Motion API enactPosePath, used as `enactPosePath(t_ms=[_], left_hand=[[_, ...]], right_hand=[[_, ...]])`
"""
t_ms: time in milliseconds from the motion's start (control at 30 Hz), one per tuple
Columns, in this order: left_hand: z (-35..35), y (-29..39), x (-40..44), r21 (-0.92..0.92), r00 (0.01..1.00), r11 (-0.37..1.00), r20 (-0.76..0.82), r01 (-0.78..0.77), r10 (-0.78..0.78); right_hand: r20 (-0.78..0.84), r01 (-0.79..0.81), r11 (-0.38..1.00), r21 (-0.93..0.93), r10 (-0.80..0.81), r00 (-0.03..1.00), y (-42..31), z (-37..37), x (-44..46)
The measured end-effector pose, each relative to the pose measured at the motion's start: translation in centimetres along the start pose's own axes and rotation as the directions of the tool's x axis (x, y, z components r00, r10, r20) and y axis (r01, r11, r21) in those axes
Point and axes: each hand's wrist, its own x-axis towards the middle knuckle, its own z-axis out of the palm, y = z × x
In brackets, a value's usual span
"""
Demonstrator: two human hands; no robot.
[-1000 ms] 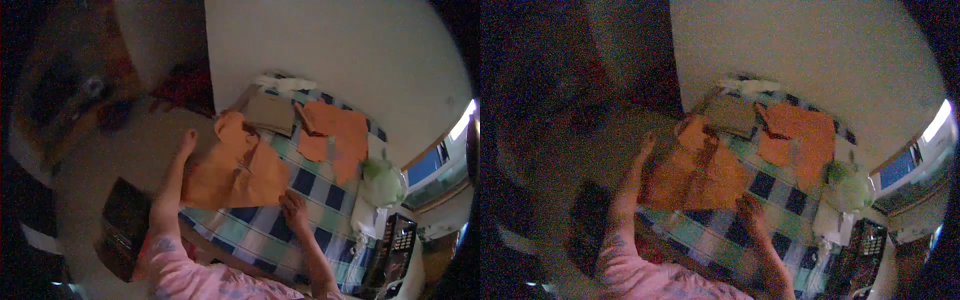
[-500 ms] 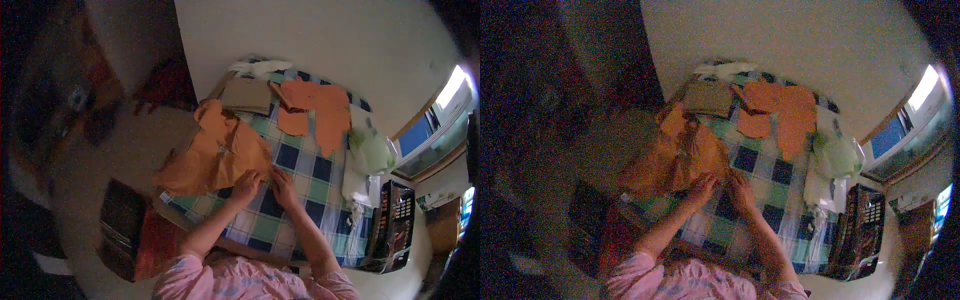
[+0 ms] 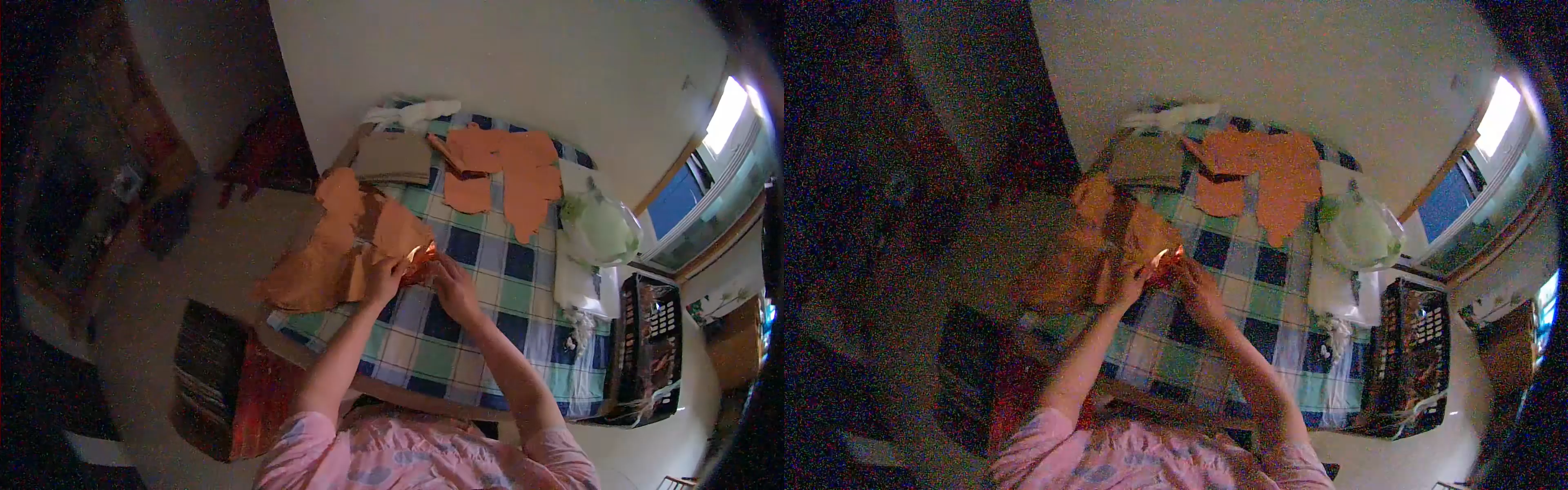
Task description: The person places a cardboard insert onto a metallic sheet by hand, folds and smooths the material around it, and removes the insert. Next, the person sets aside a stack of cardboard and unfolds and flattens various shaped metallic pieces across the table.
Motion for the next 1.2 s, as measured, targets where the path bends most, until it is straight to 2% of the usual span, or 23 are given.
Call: enactPosePath(t_ms=[33,100,133,167,233,333,433,467,533,567,633,733,867,933,1033,1133,1200], left_hand=[[0.7,-1.4,-0.2,-0.044,0.999,0.999,0.027,0.023,-0.022],[1.4,-3.2,-0.3,-0.213,0.981,0.965,0.157,0.150,-0.118],[1.6,-3.6,-0.3,-0.224,0.972,0.956,0.177,0.190,-0.152],[1.7,-4.2,-0.4,-0.234,0.963,0.945,0.196,0.229,-0.185],[0.0,-1.4,0.3,-0.124,0.964,0.961,0.128,0.248,-0.232],[-0.4,-2.6,0.4,-0.212,0.869,0.846,0.207,0.489,-0.450],[-1.3,-7.7,2.5,0.168,0.774,0.759,-0.053,0.629,-0.630],[-2.1,-8.5,2.9,-0.199,0.781,0.791,-0.144,0.579,-0.608],[-5.0,-12.3,4.9,-0.629,0.652,0.503,0.006,0.592,-0.759],[-6.9,-13.4,6.3,-0.724,0.617,0.402,0.040,0.560,-0.786],[-11.8,-15.2,9.6,-0.813,0.611,0.342,0.021,0.471,-0.791],[-19.2,-17.4,13.0,-0.869,0.616,0.397,-0.145,0.295,-0.774],[-29.2,-18.2,16.6,-0.812,0.550,0.581,-0.458,0.062,-0.698],[-33.7,-18.0,18.0,-0.776,0.500,0.630,-0.557,-0.030,-0.663],[-37.9,-17.0,19.5,-0.759,0.503,0.642,-0.599,-0.109,-0.623],[-39.4,-17.1,21.2,-0.801,0.646,0.570,-0.535,-0.183,-0.545],[-39.5,-17.4,22.3,-0.908,0.879,0.365,-0.334,-0.204,-0.340]], right_hand=[[0.011,-0.009,0.996,0.087,0.008,1.000,-0.7,-0.2,0.7],[0.015,0.079,0.996,-0.035,-0.079,0.997,-0.5,0.3,1.1],[0.023,0.123,0.988,-0.096,-0.121,0.992,-0.4,0.5,1.4],[0.048,0.094,0.989,-0.111,-0.089,0.995,-0.1,0.9,1.6],[0.094,0.041,0.989,-0.144,-0.027,0.995,0.8,1.8,1.9],[0.065,0.143,0.973,-0.181,-0.133,0.989,2.3,2.9,1.9],[0.042,0.092,0.982,-0.168,-0.086,0.995,2.9,3.5,1.8],[-0.017,0.122,0.976,-0.180,-0.127,0.992,3.1,3.9,1.7],[-0.136,0.176,0.960,-0.216,-0.208,0.969,3.9,4.6,1.4],[-0.141,0.203,0.953,-0.225,-0.238,0.961,3.9,4.4,1.4],[-0.147,0.255,0.935,-0.245,-0.296,0.944,4.0,4.2,1.3],[-0.162,0.258,0.945,-0.199,-0.292,0.943,4.5,4.4,1.3],[-0.058,0.171,0.957,-0.233,-0.189,0.980,4.5,4.4,1.3],[-0.052,0.177,0.953,-0.248,-0.195,0.979,4.3,4.3,1.3],[-0.075,0.164,0.965,-0.205,-0.183,0.980,4.1,4.2,1.2],[-0.081,0.172,0.960,-0.218,-0.194,0.978,4.1,4.2,1.1],[-0.080,0.182,0.957,-0.225,-0.204,0.976,4.4,4.4,1.2]])
